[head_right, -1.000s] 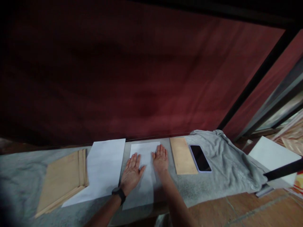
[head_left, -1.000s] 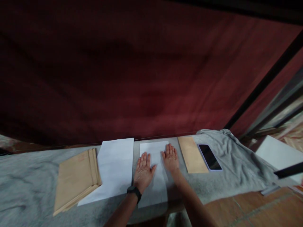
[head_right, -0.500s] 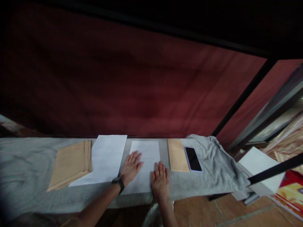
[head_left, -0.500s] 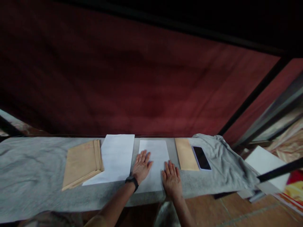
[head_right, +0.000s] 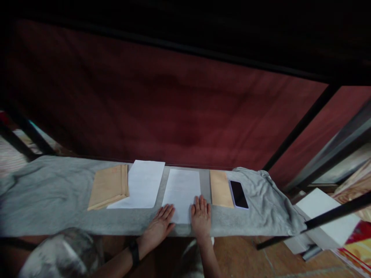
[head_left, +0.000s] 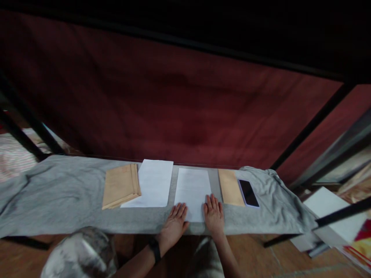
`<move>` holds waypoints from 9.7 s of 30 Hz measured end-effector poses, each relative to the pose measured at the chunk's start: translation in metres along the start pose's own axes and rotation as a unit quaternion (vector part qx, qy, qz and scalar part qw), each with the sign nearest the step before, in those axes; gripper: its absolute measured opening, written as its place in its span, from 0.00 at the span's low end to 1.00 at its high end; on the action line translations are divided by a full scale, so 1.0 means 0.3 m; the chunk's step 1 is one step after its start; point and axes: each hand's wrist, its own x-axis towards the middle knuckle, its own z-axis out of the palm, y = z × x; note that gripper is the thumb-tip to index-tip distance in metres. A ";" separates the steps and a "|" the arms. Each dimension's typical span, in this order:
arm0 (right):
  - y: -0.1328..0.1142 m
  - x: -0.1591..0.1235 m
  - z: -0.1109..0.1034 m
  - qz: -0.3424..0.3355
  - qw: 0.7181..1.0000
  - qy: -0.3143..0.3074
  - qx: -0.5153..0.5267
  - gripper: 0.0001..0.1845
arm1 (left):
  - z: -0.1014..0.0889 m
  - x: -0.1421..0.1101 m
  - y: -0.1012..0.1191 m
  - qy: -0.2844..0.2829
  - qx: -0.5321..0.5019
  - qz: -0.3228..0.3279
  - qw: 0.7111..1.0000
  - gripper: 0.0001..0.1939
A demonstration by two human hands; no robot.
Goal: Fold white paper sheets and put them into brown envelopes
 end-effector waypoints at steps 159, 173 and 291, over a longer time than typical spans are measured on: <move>-0.159 -0.047 -0.024 -0.094 0.994 -0.052 -0.012 0.29 | 0.049 0.040 0.009 0.094 0.008 -0.142 0.985 0.31; -0.058 -0.146 -0.015 -0.096 0.995 0.025 -0.018 0.31 | 0.082 0.017 0.082 0.113 0.011 -0.176 0.978 0.29; -0.163 -0.146 -0.077 -0.014 0.999 -0.042 -0.025 0.27 | 0.039 -0.063 0.020 0.131 0.023 -0.014 0.991 0.29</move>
